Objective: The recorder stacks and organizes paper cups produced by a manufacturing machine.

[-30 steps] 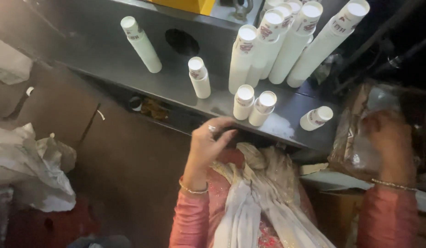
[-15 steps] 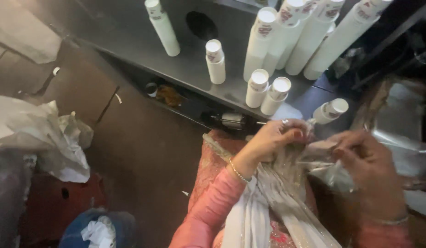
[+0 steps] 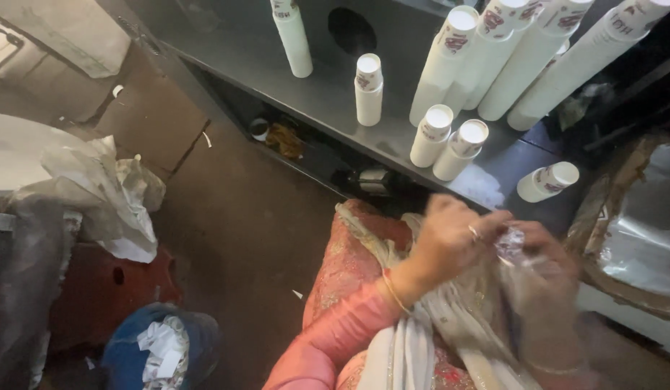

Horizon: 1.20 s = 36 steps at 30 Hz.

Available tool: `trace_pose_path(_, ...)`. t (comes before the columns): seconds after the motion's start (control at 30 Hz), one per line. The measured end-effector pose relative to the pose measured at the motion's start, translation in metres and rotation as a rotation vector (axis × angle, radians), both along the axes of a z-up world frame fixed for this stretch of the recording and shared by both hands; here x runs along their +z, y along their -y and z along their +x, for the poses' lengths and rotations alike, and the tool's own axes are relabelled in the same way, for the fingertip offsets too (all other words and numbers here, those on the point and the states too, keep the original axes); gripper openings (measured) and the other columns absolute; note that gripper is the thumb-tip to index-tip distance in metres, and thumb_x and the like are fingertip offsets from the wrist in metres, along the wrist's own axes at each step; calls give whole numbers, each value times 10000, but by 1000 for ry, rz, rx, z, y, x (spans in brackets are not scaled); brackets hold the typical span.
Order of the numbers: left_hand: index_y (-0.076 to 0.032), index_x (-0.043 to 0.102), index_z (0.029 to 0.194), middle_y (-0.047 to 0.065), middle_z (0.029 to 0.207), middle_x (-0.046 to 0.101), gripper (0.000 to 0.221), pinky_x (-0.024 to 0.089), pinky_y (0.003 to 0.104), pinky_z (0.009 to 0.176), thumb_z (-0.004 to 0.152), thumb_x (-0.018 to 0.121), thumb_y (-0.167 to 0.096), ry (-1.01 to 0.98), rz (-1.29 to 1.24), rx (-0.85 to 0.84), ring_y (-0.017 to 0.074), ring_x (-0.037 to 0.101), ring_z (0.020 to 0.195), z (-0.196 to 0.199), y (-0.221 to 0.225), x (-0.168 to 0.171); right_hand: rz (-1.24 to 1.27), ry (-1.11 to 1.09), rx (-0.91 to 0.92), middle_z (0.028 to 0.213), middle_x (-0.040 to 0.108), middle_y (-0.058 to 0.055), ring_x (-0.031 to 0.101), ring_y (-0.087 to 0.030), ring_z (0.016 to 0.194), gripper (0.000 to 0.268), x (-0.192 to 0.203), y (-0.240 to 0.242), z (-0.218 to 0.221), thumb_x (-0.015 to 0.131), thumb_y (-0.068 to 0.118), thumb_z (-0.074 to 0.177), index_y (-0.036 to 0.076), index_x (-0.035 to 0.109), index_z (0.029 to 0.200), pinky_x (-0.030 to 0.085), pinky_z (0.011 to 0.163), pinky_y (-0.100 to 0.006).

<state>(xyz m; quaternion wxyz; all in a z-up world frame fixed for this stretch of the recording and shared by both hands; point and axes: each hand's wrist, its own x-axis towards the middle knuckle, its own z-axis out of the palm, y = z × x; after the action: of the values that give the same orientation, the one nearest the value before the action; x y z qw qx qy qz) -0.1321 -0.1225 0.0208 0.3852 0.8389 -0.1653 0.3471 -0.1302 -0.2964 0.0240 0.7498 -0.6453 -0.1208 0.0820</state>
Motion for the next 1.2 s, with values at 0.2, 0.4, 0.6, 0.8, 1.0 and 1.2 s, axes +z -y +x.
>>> trace_pose_path(0.2,2,715,1041,30,936,687,151,468,259,803,1052,663,-139,-791,-1099,-690,120,606,919,11,-26,-39,-105,-246,66,899,592,-72,541,-112,795,218,-23,20,37,592,128,1131,-22,643,981,434,685,-252)
trace_pose_path(0.4,21,723,973,111,835,677,250,506,256,681,992,697,-227,-596,-449,-307,100,615,750,10,-21,-44,-313,392,163,899,620,-16,574,-109,746,64,9,-11,39,695,90,943,50,648,956,476,639,-243)
trace_pose_path(0.6,-52,717,848,94,921,719,136,565,346,795,888,763,-173,-196,314,-212,232,689,967,12,-33,-21,-589,661,-131,884,651,-64,613,-146,736,49,-71,-31,84,695,68,1018,25,673,1012,493,685,-290)
trace_pose_path(0.8,58,710,1132,145,1113,747,163,591,342,970,1023,701,-63,-447,-1468,-692,224,726,1040,93,-55,-39,-52,163,139,1017,740,-47,713,-125,912,22,53,-56,139,675,78,1016,57,681,1018,608,837,-274)
trace_pose_path(1.0,7,675,1054,138,939,729,112,543,292,587,996,683,-89,-534,-1594,-156,210,730,750,120,-32,-96,-347,362,109,1056,728,-93,684,-172,922,183,-43,-64,206,691,-16,932,47,696,1105,548,802,-295)
trace_pose_path(1.2,40,692,1001,126,822,726,139,593,297,575,979,650,-90,-688,-1160,141,181,712,655,92,-29,-160,-632,459,104,1074,684,-128,679,-228,986,237,-171,-29,200,717,-31,884,42,708,1110,539,844,-332)
